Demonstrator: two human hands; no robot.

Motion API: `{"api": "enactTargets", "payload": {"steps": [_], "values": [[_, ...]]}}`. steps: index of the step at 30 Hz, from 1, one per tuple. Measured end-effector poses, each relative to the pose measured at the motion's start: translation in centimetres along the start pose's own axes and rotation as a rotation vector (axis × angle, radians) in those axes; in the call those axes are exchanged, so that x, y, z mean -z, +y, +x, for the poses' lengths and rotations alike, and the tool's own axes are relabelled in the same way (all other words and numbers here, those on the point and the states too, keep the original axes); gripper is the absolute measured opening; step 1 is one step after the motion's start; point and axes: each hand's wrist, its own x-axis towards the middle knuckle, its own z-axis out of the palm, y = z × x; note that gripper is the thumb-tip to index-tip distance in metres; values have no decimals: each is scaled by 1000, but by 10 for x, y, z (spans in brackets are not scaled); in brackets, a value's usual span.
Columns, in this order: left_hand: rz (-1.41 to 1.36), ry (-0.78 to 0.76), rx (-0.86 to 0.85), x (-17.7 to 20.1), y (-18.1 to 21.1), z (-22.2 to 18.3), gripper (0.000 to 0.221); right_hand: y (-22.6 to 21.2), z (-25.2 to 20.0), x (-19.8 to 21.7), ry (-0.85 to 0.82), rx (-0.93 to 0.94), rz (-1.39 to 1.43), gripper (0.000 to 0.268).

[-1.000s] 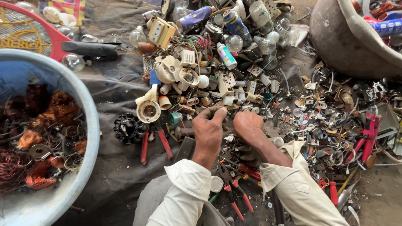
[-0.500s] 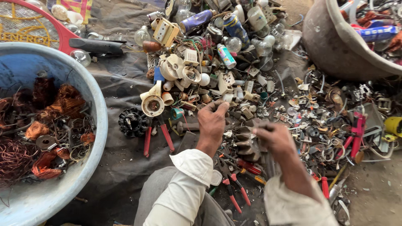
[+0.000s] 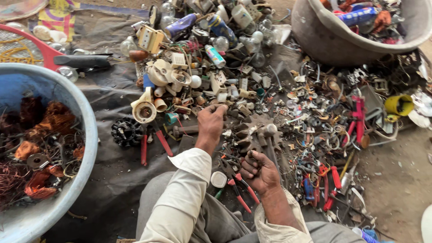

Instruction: The person uses a hammer and other tools to strike and dismantle a metal gear and attached mechanical components while sitting on the ground amidst a large pile of electrical and metal scrap.

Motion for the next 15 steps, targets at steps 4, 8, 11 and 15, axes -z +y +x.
{"api": "enactTargets", "payload": {"steps": [4,8,11,15], "values": [[25,-79,-3,-3,-13,1,20,-1,-10,7,48,36,-23,13],[178,-179,7,-2,-23,-7,19,-2,-17,18,85,109,-69,11],[288,-248,91,-2,-18,-24,18,-2,-18,22,133,165,-105,12],[435,-382,163,-2,-17,-50,19,-2,-16,19,204,213,-145,11]]}}
